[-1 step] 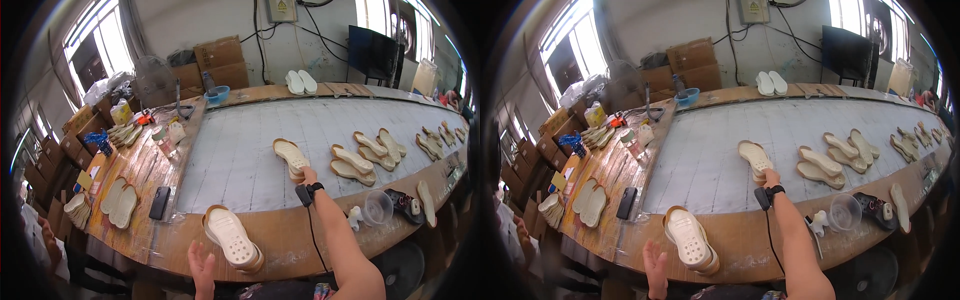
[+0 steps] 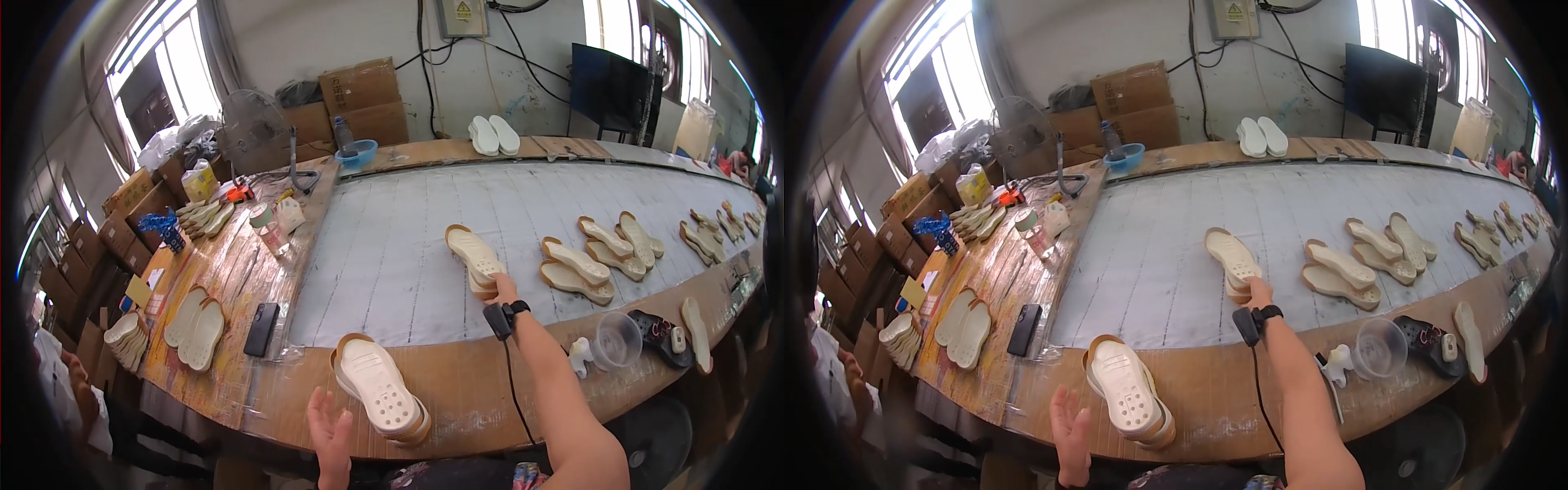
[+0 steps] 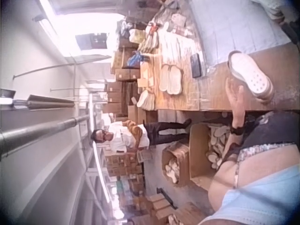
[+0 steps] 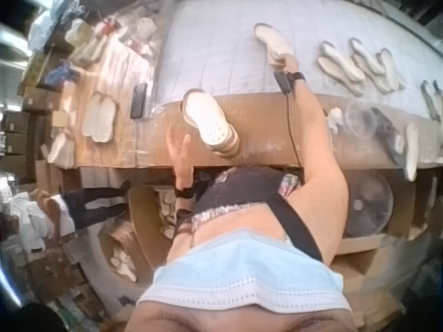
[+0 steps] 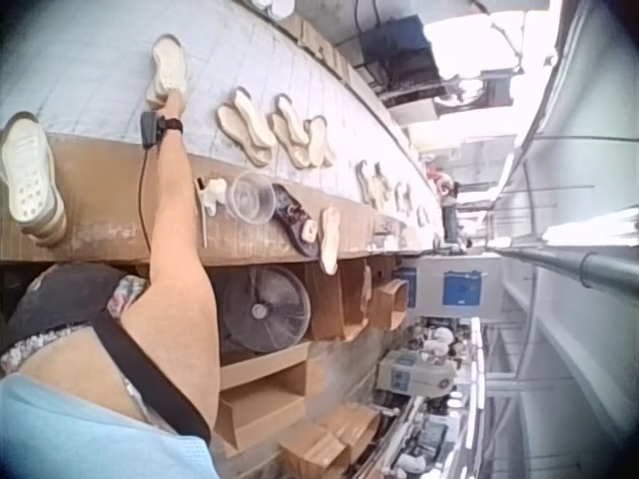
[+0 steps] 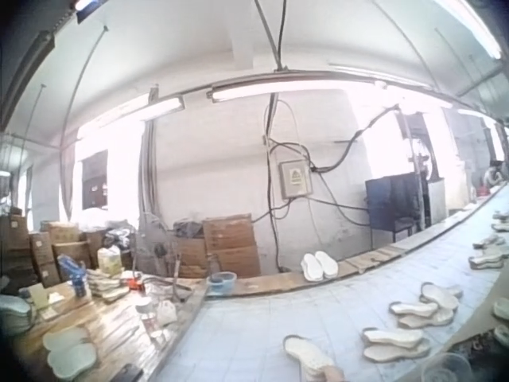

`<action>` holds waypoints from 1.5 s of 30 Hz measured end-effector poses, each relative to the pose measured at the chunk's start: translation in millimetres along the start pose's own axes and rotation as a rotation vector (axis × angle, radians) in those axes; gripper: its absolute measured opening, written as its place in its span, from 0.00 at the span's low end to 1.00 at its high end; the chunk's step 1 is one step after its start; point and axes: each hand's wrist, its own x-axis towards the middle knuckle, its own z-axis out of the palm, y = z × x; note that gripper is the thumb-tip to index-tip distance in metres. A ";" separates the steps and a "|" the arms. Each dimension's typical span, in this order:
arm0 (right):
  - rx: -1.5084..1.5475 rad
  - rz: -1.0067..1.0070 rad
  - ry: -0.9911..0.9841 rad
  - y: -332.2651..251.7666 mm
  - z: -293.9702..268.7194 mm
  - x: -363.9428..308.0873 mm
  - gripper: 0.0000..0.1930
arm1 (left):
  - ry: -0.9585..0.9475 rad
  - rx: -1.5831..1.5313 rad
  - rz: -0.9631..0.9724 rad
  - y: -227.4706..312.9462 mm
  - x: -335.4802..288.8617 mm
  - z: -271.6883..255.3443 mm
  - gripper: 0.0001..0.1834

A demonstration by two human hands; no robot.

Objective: Sorting and stacking shoe soles at a manufacturing workstation.

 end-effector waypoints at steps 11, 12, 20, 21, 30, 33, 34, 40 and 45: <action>0.260 0.386 -0.946 13.4 34.1 -188.5 0.20 | -0.312 -0.133 0.193 24.5 40.7 63.9 0.40; 0.145 0.294 -0.917 11.5 41.2 -206.0 0.21 | -0.297 -0.129 0.180 30.0 42.0 73.3 0.40; -0.732 -1.171 -0.737 29.0 75.0 -271.1 0.38 | 0.047 -0.609 0.083 31.4 67.4 84.1 0.26; -0.615 -1.148 -0.859 33.3 76.1 -269.6 0.47 | -0.008 -0.735 0.024 34.7 67.9 77.4 0.26; -0.342 -0.812 -1.101 54.9 71.0 -270.5 0.39 | -0.174 -0.705 -0.026 29.1 58.0 29.2 0.27; -0.274 -0.627 -1.134 62.7 61.3 -272.7 0.29 | -0.348 -0.824 -0.062 30.7 52.5 18.1 0.26; -0.270 -0.623 -1.131 62.2 59.2 -273.2 0.29 | -0.348 -0.820 -0.067 28.7 54.3 15.1 0.26; -0.429 -0.796 -1.076 61.4 64.4 -279.7 0.26 | -0.413 -0.530 0.007 42.1 58.0 33.0 0.20; -0.255 -0.661 -0.993 56.6 71.2 -286.7 0.31 | -0.271 -0.575 -0.080 40.1 60.4 42.5 0.15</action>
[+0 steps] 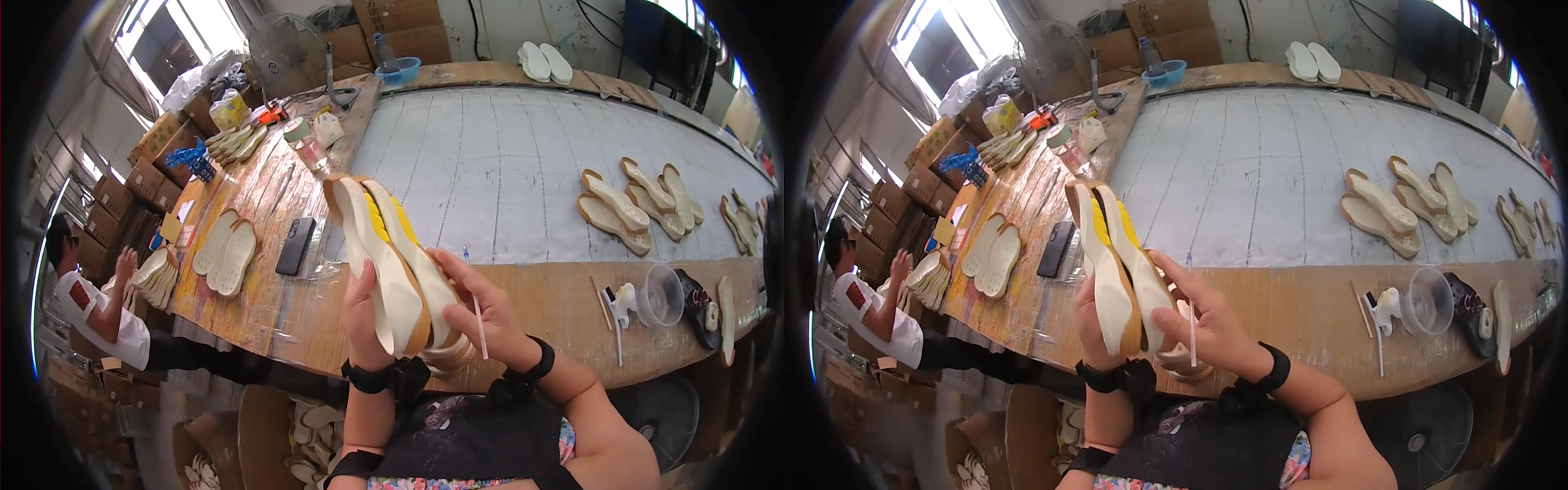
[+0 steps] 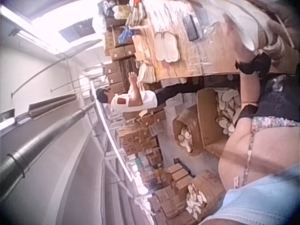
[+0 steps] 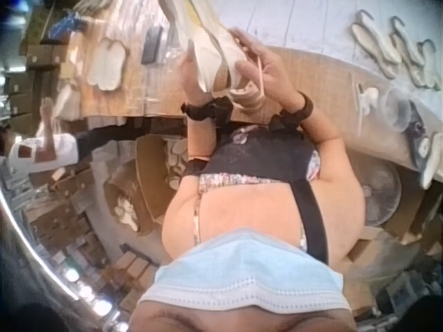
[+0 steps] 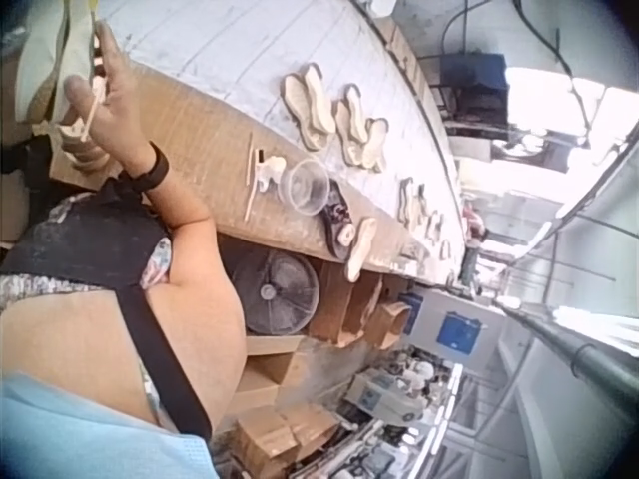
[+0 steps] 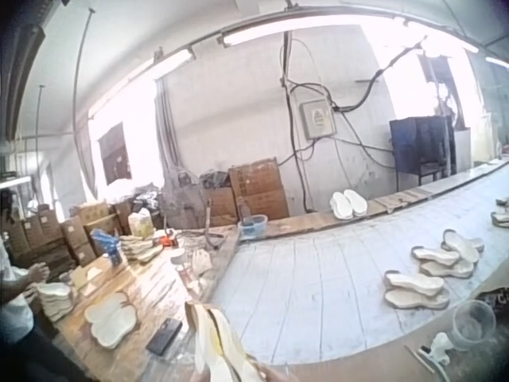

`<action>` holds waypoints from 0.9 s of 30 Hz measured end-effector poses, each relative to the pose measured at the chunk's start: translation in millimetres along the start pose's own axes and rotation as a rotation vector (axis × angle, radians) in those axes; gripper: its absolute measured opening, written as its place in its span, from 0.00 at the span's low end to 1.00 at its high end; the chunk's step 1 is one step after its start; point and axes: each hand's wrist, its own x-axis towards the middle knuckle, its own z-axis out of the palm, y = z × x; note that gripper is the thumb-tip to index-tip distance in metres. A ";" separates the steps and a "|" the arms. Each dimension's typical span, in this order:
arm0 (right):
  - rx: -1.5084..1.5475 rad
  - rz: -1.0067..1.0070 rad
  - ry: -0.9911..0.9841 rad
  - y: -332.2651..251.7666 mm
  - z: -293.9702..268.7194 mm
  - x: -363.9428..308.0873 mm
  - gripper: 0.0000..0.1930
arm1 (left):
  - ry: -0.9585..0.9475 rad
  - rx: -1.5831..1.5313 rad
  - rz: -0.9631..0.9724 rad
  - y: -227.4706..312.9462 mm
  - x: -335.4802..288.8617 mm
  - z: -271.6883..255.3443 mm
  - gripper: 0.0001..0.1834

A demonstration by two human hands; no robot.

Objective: Sorting and stacking shoe soles at a manufacturing workstation.

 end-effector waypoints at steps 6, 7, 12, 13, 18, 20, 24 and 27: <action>-0.339 -0.166 0.102 -2.6 12.3 -0.9 0.49 | 0.220 -0.179 0.076 -14.7 0.6 12.0 0.19; -0.337 -0.166 0.106 -6.4 16.6 0.0 0.49 | 0.218 -0.176 0.073 -14.9 -2.7 9.5 0.19; -0.391 -0.261 0.092 -7.2 22.8 3.7 0.48 | 0.194 -0.006 0.134 -14.5 -10.6 13.5 0.20; -0.387 -0.267 0.096 -10.7 22.0 4.8 0.48 | 0.220 -0.046 0.146 -12.5 -10.7 17.0 0.20; -0.145 -0.268 -0.124 -22.7 13.3 1.3 0.42 | -0.097 0.034 0.324 -6.4 -19.6 3.7 0.20; -0.237 -0.327 -0.128 -24.2 8.7 -1.0 0.41 | -0.027 0.147 0.429 -6.4 -25.0 13.5 0.21; -0.378 -0.352 -0.045 -23.2 5.5 -11.2 0.40 | 0.223 -0.017 0.429 -11.2 -24.2 36.3 0.20; -0.388 -0.340 -0.194 -30.4 -2.2 -15.9 0.40 | 0.223 0.033 0.330 -13.2 -23.9 4.3 0.18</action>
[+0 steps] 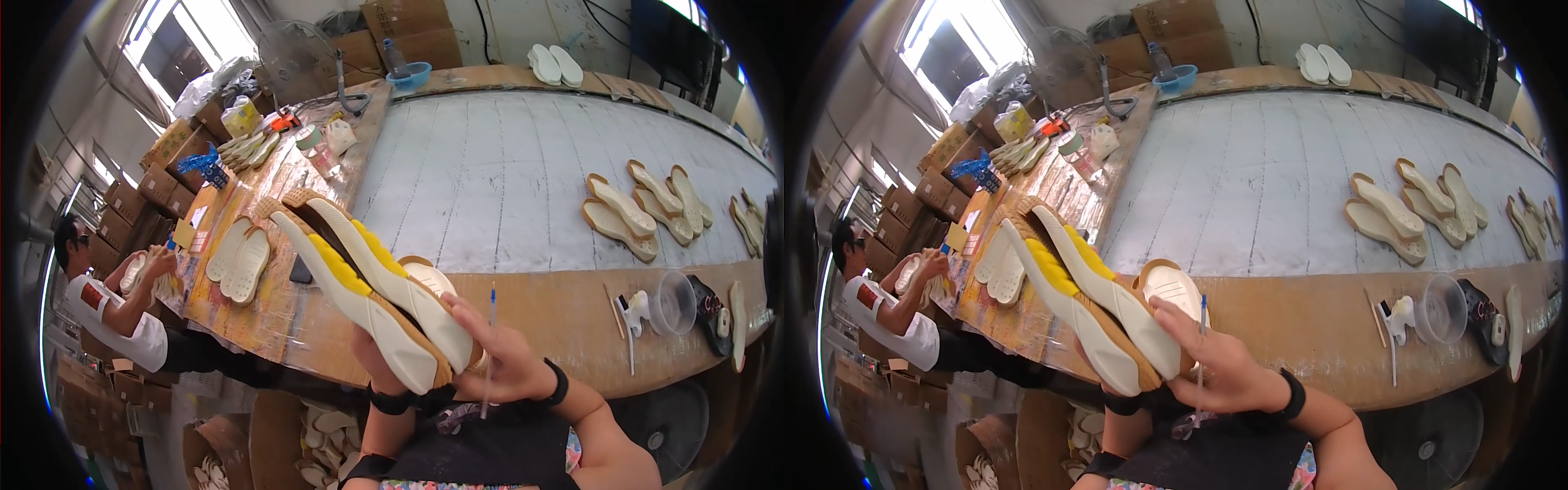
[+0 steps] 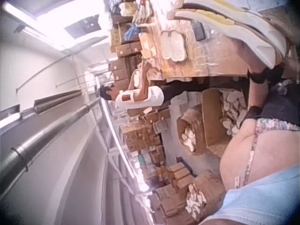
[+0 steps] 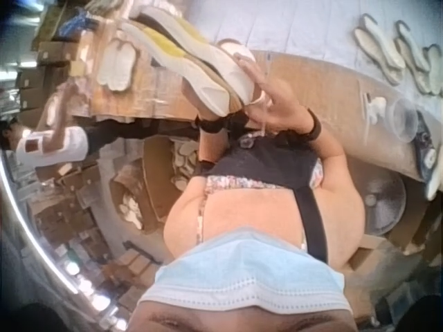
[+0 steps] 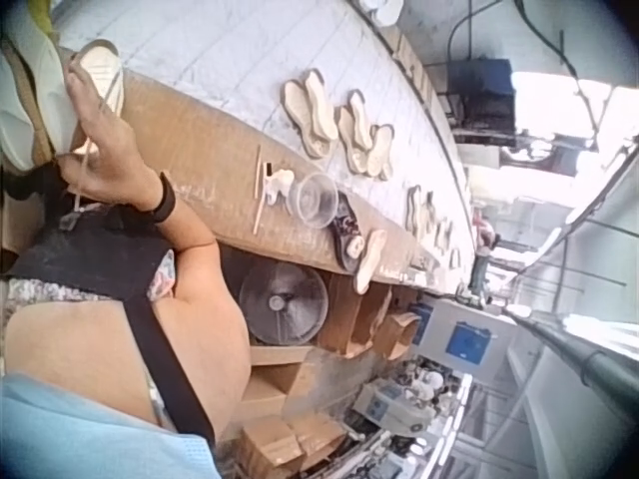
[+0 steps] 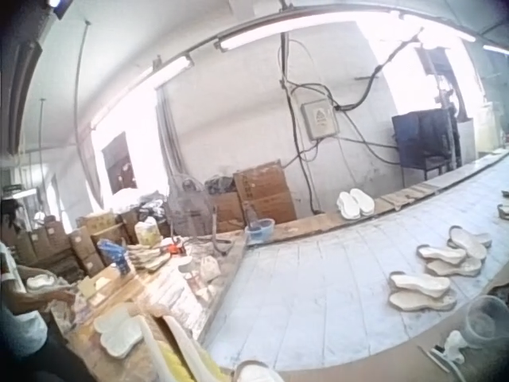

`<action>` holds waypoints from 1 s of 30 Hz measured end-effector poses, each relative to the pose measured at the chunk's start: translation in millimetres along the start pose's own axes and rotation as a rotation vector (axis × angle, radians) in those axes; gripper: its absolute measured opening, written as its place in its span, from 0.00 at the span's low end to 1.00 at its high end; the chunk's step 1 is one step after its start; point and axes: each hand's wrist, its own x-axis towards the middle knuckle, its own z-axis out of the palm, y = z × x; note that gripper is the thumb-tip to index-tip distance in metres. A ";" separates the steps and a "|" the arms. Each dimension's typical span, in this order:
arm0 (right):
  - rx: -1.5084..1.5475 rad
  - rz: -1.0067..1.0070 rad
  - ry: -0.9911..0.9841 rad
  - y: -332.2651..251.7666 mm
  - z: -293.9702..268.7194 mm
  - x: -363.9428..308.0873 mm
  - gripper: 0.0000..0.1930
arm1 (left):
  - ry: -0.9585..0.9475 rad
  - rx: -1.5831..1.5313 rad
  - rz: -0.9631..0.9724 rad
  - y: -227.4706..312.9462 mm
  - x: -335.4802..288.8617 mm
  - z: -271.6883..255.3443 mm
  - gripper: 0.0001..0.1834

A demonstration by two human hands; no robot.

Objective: Sorting and stacking shoe soles at a manufacturing workstation.

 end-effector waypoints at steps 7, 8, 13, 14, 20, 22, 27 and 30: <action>0.130 0.158 0.057 -12.4 -17.5 29.2 0.31 | -0.257 0.282 0.034 -8.6 -16.0 -11.5 0.25; 0.086 0.168 0.074 -19.1 -18.4 35.1 0.31 | -0.352 0.507 0.051 -10.1 -17.4 -12.2 0.37; 0.008 0.287 0.039 -27.9 -24.1 36.0 0.30 | -0.268 0.059 -0.112 -17.9 -15.9 -8.5 0.22; 0.025 0.285 0.054 -27.4 -23.4 34.5 0.30 | -0.274 -0.006 -0.168 -20.0 -15.4 -11.6 0.22; 0.117 0.223 0.087 -33.8 -24.6 34.5 0.35 | -0.264 -0.057 -0.268 -15.4 -19.0 -7.0 0.30; 0.115 0.186 0.093 -37.2 -23.3 34.8 0.37 | -0.231 -0.158 -0.304 -11.5 -21.1 -3.5 0.34; 0.023 0.166 0.118 -35.6 -14.5 27.2 0.42 | -0.344 0.030 -0.064 -9.1 -23.3 -0.9 0.42; 0.013 0.251 0.099 -40.7 -19.3 30.6 0.41 | -0.330 -0.006 -0.078 -2.7 -21.0 11.4 0.40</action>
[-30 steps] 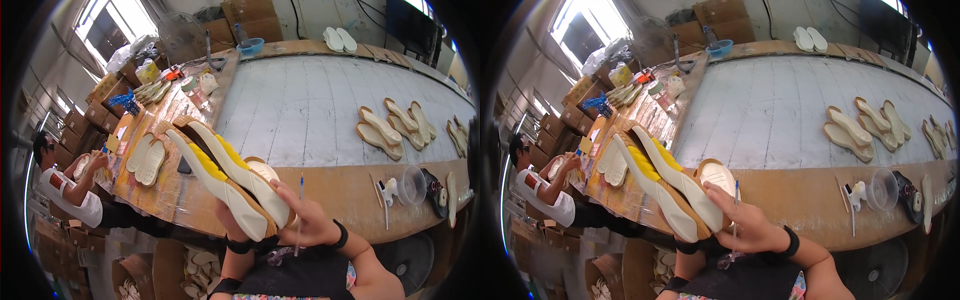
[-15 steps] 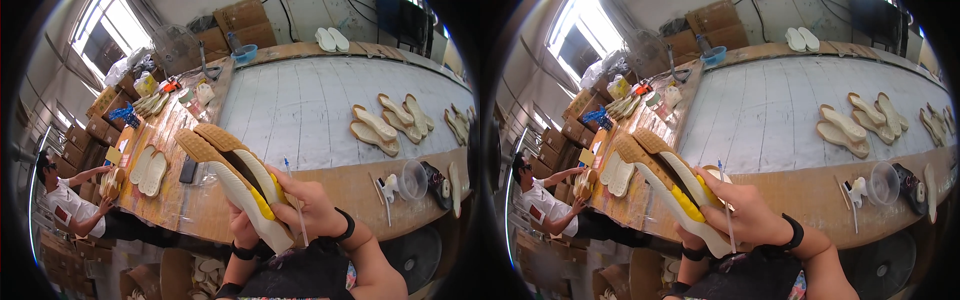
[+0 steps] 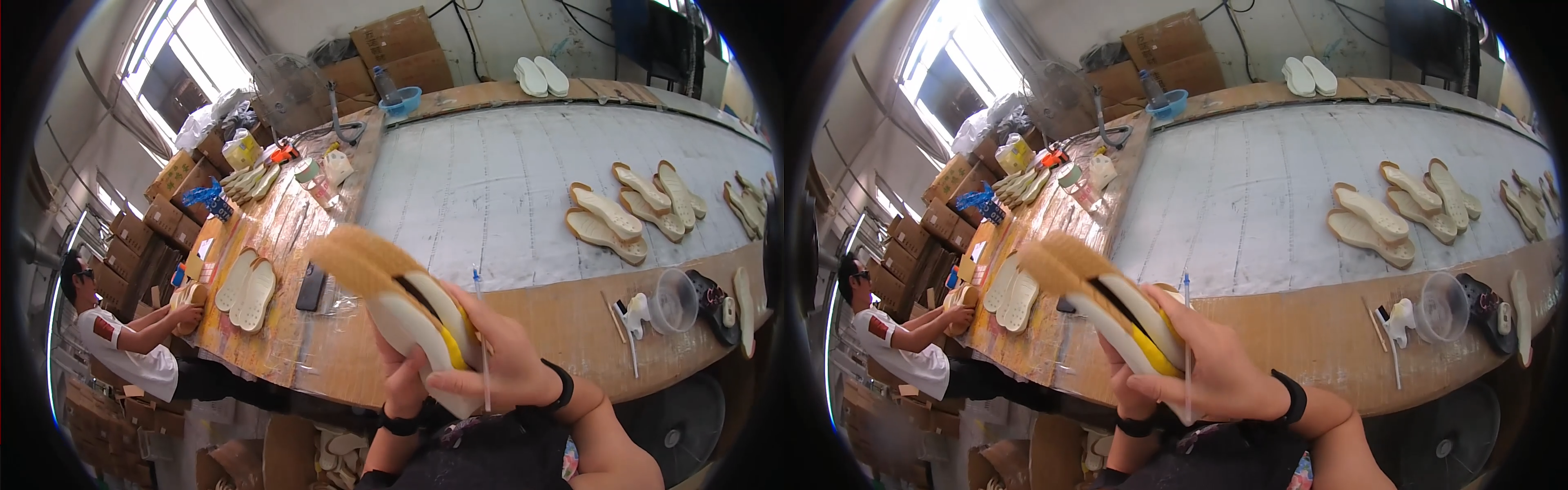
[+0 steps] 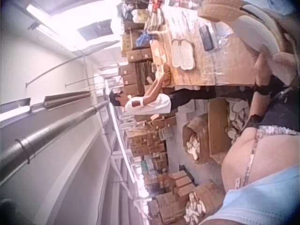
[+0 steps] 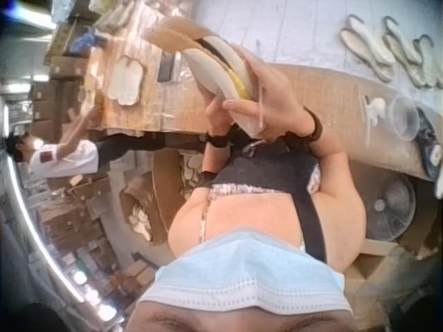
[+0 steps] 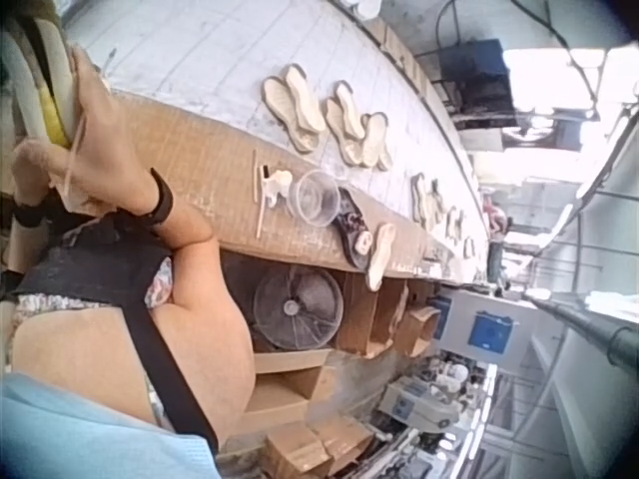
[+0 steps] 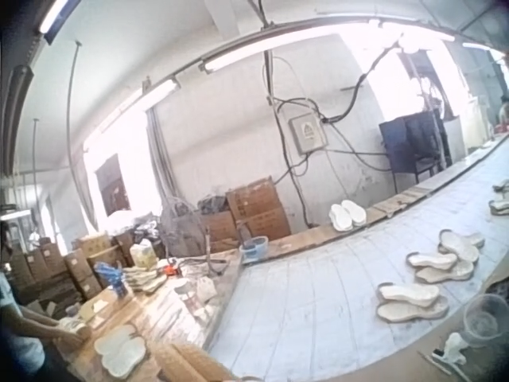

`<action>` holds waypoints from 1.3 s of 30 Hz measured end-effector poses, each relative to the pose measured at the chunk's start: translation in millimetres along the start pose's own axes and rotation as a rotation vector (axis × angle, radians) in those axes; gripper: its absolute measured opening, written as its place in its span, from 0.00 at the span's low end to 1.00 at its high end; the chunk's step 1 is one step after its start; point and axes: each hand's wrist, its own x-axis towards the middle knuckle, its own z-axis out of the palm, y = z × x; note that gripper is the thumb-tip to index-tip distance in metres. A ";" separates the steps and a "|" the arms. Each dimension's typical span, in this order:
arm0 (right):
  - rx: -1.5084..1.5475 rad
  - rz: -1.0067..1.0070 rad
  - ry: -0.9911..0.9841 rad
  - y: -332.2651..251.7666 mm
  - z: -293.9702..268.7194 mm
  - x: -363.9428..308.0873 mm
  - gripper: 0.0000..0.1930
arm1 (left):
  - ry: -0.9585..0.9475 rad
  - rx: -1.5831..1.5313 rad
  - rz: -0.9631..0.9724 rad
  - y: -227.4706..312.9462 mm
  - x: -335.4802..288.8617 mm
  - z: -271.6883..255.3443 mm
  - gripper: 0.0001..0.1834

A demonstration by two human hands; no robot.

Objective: Sorting and stacking shoe soles at a manufacturing workstation.

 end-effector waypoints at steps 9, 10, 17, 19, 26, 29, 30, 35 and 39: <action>0.249 0.683 0.071 147.8 -24.2 -10.8 0.26 | 0.019 0.043 -0.516 22.9 41.1 -27.7 0.27; 0.275 0.745 0.053 163.6 -14.6 -19.6 0.25 | 0.025 0.041 -0.514 18.0 39.9 -33.8 0.27; 0.303 0.724 -0.147 179.3 44.3 -41.1 0.27 | 0.107 0.102 -0.629 9.4 8.7 -82.2 0.27; 0.197 0.603 -0.119 175.3 50.0 -43.9 0.29 | 0.130 0.116 -0.585 12.9 -4.1 -109.0 0.26; 0.472 0.636 -0.082 182.1 72.6 -46.1 0.32 | 0.340 -0.085 -0.579 21.0 -53.3 -164.3 0.21; 0.112 0.707 -0.279 176.4 85.1 -48.7 0.28 | 0.464 -0.183 -0.627 21.7 -64.0 -163.5 0.13; 0.109 0.706 -0.289 172.3 86.2 -45.9 0.28 | 0.470 -0.188 -0.620 21.3 -67.0 -167.5 0.13; 0.028 0.809 -0.453 184.9 75.2 -37.7 0.28 | 0.428 -0.239 -0.699 10.5 -82.1 -187.7 0.16; 0.358 0.784 -0.519 176.3 78.3 -24.0 0.26 | 0.447 -0.382 -0.774 8.7 -87.3 -194.4 0.18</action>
